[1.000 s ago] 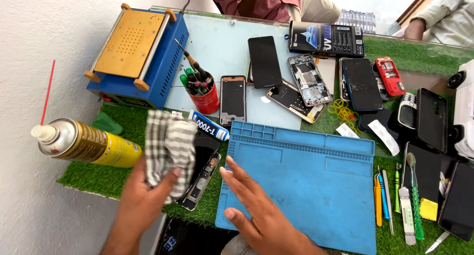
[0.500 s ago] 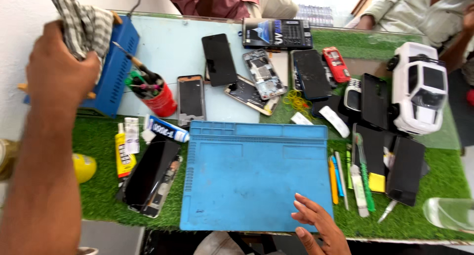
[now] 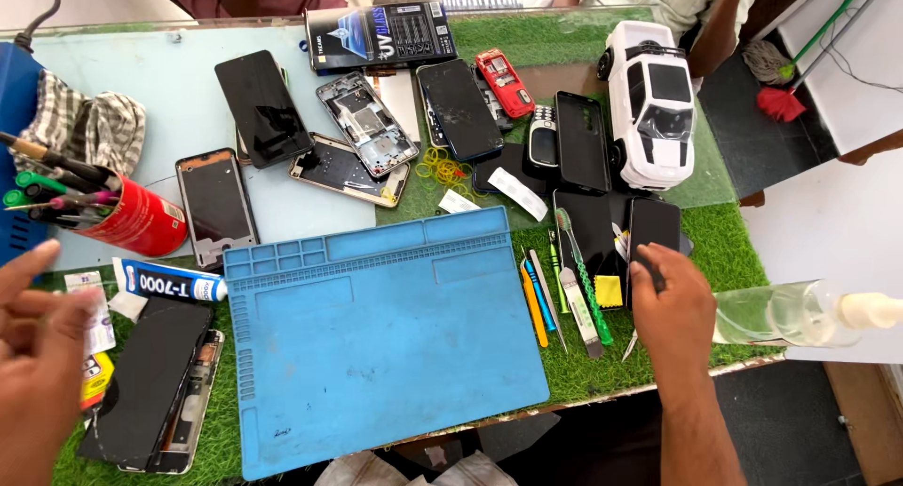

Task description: The person works at a cluttered repair bench, scraping residue off a phone back cover on a blue mat, prying along the edge of a phone frame with a knife-like blade, wiping the mat with a cloth, and pressing the phone's buttons and screen to test it at the end.

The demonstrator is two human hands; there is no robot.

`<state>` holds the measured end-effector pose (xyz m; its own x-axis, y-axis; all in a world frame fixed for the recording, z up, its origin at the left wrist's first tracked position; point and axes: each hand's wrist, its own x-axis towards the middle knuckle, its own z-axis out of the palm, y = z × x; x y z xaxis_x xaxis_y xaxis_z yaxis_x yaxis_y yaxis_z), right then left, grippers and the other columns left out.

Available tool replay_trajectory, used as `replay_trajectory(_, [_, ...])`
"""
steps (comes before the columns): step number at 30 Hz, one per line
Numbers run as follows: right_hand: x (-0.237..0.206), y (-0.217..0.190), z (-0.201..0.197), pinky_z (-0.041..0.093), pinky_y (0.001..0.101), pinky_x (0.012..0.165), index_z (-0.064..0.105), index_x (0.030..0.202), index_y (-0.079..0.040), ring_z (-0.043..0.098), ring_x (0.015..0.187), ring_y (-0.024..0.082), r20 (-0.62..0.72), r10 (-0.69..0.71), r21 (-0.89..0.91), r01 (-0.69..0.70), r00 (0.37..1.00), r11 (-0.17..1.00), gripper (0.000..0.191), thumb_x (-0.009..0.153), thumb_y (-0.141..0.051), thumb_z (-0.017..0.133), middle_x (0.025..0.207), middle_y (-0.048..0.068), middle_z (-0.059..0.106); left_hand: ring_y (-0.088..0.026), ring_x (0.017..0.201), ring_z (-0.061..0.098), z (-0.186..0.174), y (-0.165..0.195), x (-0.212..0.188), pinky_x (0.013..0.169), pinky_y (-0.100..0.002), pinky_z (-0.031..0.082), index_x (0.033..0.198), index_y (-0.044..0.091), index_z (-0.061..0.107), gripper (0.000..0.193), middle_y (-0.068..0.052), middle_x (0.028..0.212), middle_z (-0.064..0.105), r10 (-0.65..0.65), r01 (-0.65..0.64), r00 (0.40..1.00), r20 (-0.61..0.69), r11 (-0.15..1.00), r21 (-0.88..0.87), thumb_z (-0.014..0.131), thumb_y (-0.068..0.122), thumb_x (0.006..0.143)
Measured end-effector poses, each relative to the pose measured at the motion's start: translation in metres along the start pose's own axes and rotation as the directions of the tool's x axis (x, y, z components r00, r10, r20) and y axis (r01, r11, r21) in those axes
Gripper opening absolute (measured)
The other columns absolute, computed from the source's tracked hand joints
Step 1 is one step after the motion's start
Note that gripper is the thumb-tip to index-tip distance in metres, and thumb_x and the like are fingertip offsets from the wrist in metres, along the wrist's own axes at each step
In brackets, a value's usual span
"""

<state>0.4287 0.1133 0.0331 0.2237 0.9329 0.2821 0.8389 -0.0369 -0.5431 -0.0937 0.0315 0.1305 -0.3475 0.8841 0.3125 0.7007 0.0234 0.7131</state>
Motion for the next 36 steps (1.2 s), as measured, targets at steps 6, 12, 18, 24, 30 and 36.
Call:
replay_trajectory(6, [0.044,0.022,0.009,0.050,0.0508,0.097,0.061,0.137,0.000,0.064,0.113,0.042,0.066,0.323,-0.320,-0.286,0.944,0.903,0.066,0.090,-0.043,0.075,0.121,0.024,0.067,-0.032,0.128,0.057,0.052,-0.012,-0.078,0.106,-0.047,0.049,0.123,0.010,0.069,0.047,-0.014,0.139,0.058,0.203,-0.218,0.971,0.123,0.968,0.121,0.076,0.027,0.080])
replay_trajectory(12, [0.043,0.020,0.019,0.048,0.0542,0.097,0.045,0.149,0.003,0.058,0.117,0.048,0.126,0.399,-0.437,-0.310,0.908,0.844,0.094,0.082,-0.053,0.079,0.127,0.032,0.058,-0.031,0.138,0.050,0.088,-0.014,-0.122,0.113,-0.049,0.040,0.113,0.020,0.076,0.035,-0.010,0.138,0.059,0.207,-0.201,0.947,0.248,0.978,-0.049,0.078,0.026,0.079])
replay_trajectory(18, [0.033,-0.010,-0.010,0.052,0.0496,0.097,0.053,0.148,-0.003,0.065,0.115,0.038,0.123,0.463,-0.275,-0.418,0.878,0.866,0.076,0.085,-0.041,0.072,0.127,0.026,0.065,-0.031,0.137,0.052,0.102,-0.006,-0.134,0.112,-0.048,0.042,0.112,0.020,0.078,0.033,-0.009,0.139,0.060,0.216,-0.172,0.920,0.327,0.972,-0.159,0.080,0.023,0.079])
replay_trajectory(24, [-0.029,-0.041,-0.028,0.063,0.0425,0.081,0.050,0.145,0.009,0.072,0.101,0.034,0.751,0.054,0.639,-0.745,0.658,0.192,0.079,0.083,-0.035,0.070,0.122,0.030,0.067,-0.028,0.131,0.059,0.102,0.028,-0.130,0.107,-0.041,0.050,0.125,0.011,0.074,0.037,-0.011,0.144,0.061,0.064,0.164,0.878,0.474,0.891,-0.424,0.076,0.018,0.088])
replay_trajectory(30, [-0.069,-0.090,0.032,0.062,0.0478,0.085,0.042,0.146,0.011,0.070,0.105,0.040,0.889,-0.409,0.193,-0.979,0.204,-0.068,0.079,0.091,-0.040,0.066,0.129,0.033,0.063,-0.015,0.106,0.064,0.142,0.039,-0.092,0.087,-0.033,0.056,0.147,0.012,0.050,0.062,-0.009,0.130,0.060,-0.110,0.671,0.677,0.728,0.498,-0.549,0.072,0.024,0.091])
replay_trajectory(36, [-0.061,-0.087,0.045,0.061,0.0562,0.086,0.049,0.140,0.010,0.072,0.105,0.045,0.913,-0.362,0.162,-0.982,0.186,-0.096,0.076,0.092,-0.047,0.060,0.123,0.032,0.065,-0.013,0.087,0.067,0.143,0.022,-0.082,0.072,-0.029,0.054,0.130,-0.007,0.066,0.048,-0.009,0.102,0.076,-0.142,0.762,0.621,0.771,0.339,-0.552,0.071,0.025,0.094])
